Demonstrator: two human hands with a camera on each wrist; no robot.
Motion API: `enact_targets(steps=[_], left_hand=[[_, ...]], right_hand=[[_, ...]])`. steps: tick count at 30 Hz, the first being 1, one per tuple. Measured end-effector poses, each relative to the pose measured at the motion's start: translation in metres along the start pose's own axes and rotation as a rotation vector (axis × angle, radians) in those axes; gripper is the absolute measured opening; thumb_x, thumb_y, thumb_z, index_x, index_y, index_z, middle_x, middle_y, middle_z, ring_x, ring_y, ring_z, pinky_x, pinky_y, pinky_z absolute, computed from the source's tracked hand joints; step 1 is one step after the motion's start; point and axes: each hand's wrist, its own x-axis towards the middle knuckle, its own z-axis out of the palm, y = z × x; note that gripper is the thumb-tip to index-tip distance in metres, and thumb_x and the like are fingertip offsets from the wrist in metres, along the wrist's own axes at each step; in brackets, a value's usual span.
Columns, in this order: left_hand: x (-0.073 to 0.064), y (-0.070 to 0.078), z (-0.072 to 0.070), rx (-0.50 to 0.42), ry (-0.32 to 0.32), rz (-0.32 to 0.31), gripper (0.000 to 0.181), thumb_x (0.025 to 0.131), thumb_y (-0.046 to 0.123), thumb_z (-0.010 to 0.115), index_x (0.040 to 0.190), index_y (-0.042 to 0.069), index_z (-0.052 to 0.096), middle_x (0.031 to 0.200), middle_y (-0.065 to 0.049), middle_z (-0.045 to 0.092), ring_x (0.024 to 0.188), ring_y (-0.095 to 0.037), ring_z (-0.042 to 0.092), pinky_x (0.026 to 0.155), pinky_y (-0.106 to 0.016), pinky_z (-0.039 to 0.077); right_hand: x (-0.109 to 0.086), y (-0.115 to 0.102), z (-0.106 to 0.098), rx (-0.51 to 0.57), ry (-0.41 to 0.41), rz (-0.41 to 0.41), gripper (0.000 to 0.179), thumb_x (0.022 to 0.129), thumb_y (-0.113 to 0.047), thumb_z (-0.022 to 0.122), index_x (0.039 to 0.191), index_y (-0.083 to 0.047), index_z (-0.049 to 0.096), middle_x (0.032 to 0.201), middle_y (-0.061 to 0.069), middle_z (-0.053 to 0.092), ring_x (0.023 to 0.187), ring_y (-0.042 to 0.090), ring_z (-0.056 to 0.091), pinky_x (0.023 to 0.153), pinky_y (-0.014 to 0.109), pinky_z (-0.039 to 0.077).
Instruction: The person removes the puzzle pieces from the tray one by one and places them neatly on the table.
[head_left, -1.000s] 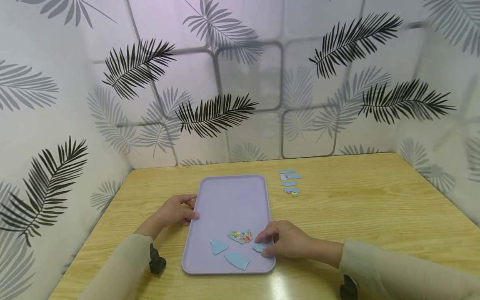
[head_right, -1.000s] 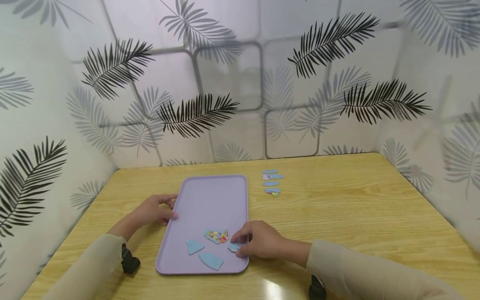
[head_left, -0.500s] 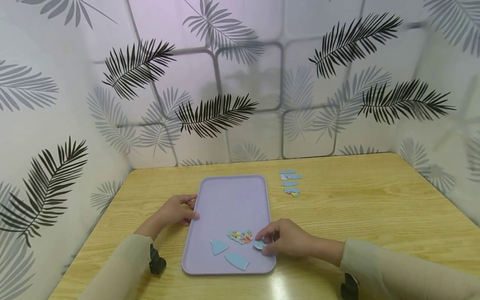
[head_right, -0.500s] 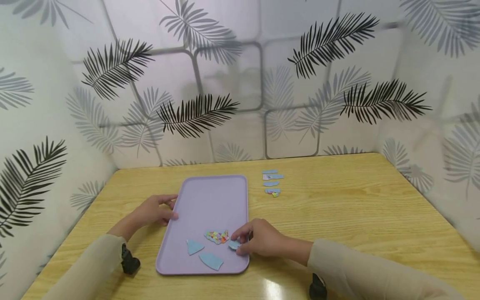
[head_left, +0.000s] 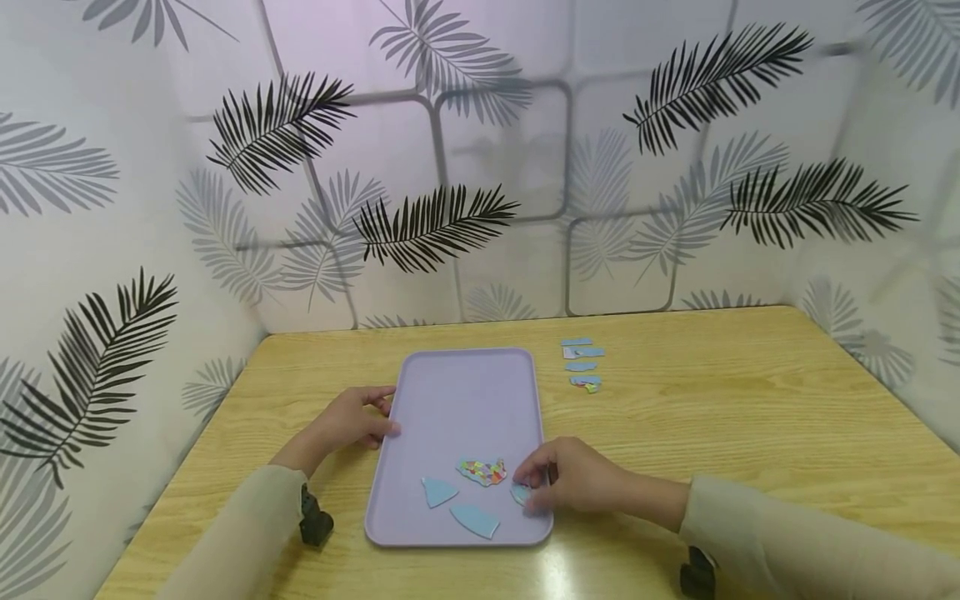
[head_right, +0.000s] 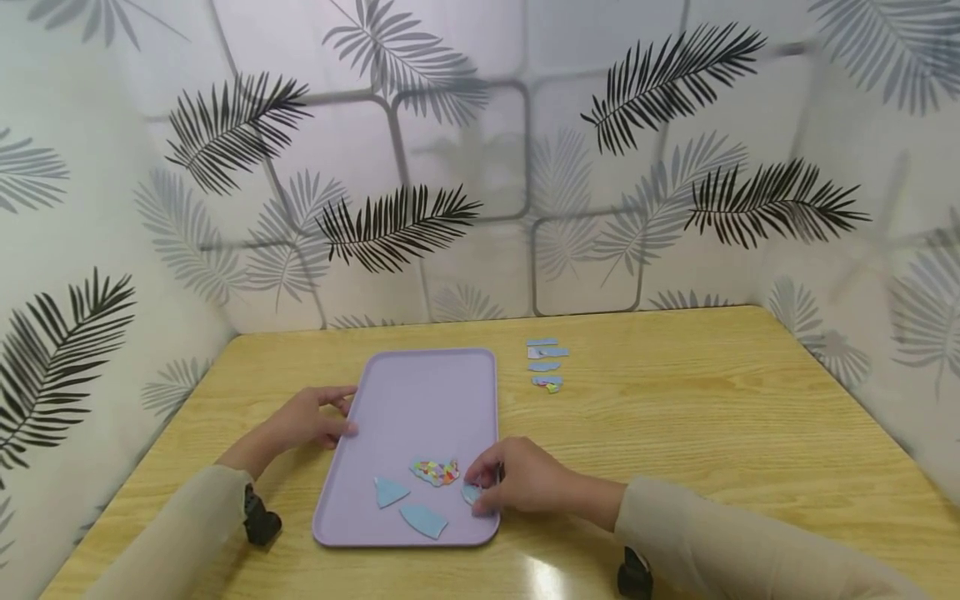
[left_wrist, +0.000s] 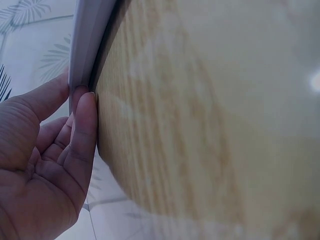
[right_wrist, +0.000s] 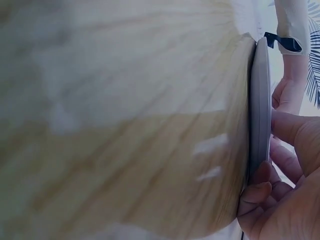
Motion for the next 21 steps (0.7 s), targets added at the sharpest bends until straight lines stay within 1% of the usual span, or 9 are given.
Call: enact_targets(steps=[6,12,16,21], left_hand=[[-0.0008,0.0012,0.0000,-0.001,0.000,0.005,0.073,0.081,0.011,0.080,0.145,0.004,0.045,0.108,-0.010,0.054,0.067,-0.016,0.057,0.060,-0.029,0.055],[-0.0018,0.0022,-0.0003,0.008,0.001,-0.001,0.072,0.081,0.011,0.080,0.144,0.004,0.046,0.108,-0.010,0.054,0.067,-0.016,0.057,0.060,-0.029,0.055],[-0.0017,0.0024,-0.0001,0.005,0.001,-0.006,0.072,0.081,0.011,0.080,0.144,0.005,0.046,0.108,-0.010,0.054,0.067,-0.016,0.058,0.060,-0.029,0.055],[0.0002,0.0004,0.0000,-0.020,-0.008,0.011,0.073,0.081,0.008,0.079,0.145,0.002,0.045,0.108,-0.012,0.053,0.066,-0.016,0.059,0.059,-0.031,0.056]], right_hand=[[-0.0010,-0.0005,0.0013,-0.051,0.012,-0.006,0.025,0.072,-0.015,0.086,0.095,-0.013,0.076,0.081,-0.005,0.060,0.072,0.013,0.051,0.062,0.023,0.043],[-0.0017,-0.0021,0.0018,-0.068,0.010,-0.011,0.023,0.074,-0.013,0.085,0.095,-0.014,0.076,0.083,-0.006,0.059,0.075,0.014,0.051,0.063,0.024,0.043],[-0.0019,-0.0031,0.0027,-0.071,0.003,-0.021,0.022,0.073,-0.008,0.083,0.093,-0.013,0.076,0.080,-0.006,0.060,0.071,0.012,0.051,0.060,0.023,0.043],[-0.0020,-0.0029,0.0043,-0.057,0.003,-0.033,0.023,0.072,-0.002,0.080,0.092,-0.012,0.075,0.074,-0.008,0.059,0.065,0.008,0.051,0.056,0.021,0.043]])
